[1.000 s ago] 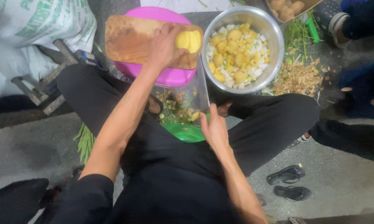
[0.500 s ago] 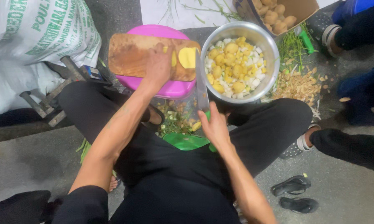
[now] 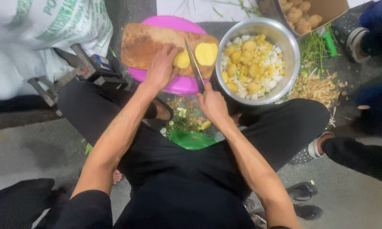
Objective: The person peels a potato using a knife, then slices it into wedges on a wooden cutting board. The wedges are transferred into a metal bowl containing other chopped vegetables.
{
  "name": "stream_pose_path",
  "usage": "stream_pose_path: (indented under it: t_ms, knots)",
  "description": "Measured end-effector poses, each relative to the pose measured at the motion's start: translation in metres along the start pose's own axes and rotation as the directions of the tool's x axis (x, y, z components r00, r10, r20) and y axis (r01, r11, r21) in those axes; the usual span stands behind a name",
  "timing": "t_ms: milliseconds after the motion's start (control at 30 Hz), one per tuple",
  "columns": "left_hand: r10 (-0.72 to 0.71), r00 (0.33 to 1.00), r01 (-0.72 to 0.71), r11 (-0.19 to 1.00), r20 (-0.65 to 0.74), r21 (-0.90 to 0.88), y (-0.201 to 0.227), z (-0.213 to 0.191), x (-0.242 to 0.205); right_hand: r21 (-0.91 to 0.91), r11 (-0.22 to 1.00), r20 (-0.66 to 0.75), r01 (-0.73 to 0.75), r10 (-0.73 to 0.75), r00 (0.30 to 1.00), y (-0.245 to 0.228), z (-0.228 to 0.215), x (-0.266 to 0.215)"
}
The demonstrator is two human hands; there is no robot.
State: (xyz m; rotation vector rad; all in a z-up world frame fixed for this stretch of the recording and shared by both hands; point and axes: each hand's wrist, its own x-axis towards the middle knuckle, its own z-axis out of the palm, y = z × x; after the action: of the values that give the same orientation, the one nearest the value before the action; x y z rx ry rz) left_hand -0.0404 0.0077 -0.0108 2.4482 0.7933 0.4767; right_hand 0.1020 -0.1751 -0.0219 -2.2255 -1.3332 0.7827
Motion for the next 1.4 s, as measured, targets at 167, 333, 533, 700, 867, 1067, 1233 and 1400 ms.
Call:
stream_pose_path:
  t_ms: [167,333,533,700,867,1067,1233,1400]
  knots:
    - [0.079,0.996,-0.078,0.997,0.036,-0.028,-0.013,-0.005,0.008,0.034,0.999,0.017,0.019,-0.02,1.0,0.005,0.003,0.003]
    - [0.132,0.991,-0.132,0.991,0.02,-0.003,-0.015,-0.006,0.009,0.075,0.997,0.007,-0.002,0.002,1.0,0.011,0.004,0.003]
    - [-0.02,1.0,0.02,0.999,-0.009,-0.029,0.001,0.006,-0.001,0.145,0.989,-0.032,-0.013,0.018,0.999,0.01,0.001,0.001]
    - [-0.041,0.994,0.03,0.994,-0.097,-0.104,0.003,0.007,-0.007,-0.018,1.0,-0.056,-0.015,0.014,0.998,-0.003,-0.003,-0.006]
    - [-0.121,0.99,0.104,0.975,-0.076,-0.197,-0.002,0.001,-0.008,-0.111,0.987,-0.07,0.12,-0.128,0.989,-0.018,-0.006,-0.015]
    - [-0.03,0.979,0.002,0.99,-0.2,-0.141,-0.002,0.003,-0.006,-0.215,0.972,0.042,0.094,-0.087,0.995,-0.036,-0.019,-0.015]
    - [-0.063,0.982,0.038,0.99,-0.177,-0.139,-0.009,0.006,-0.005,-0.28,0.952,0.089,0.126,-0.105,0.99,-0.037,-0.022,0.001]
    - [-0.105,0.982,0.076,0.981,-0.158,-0.181,-0.014,0.008,-0.004,-0.314,0.942,0.04,0.121,-0.115,0.993,-0.023,0.006,0.013]
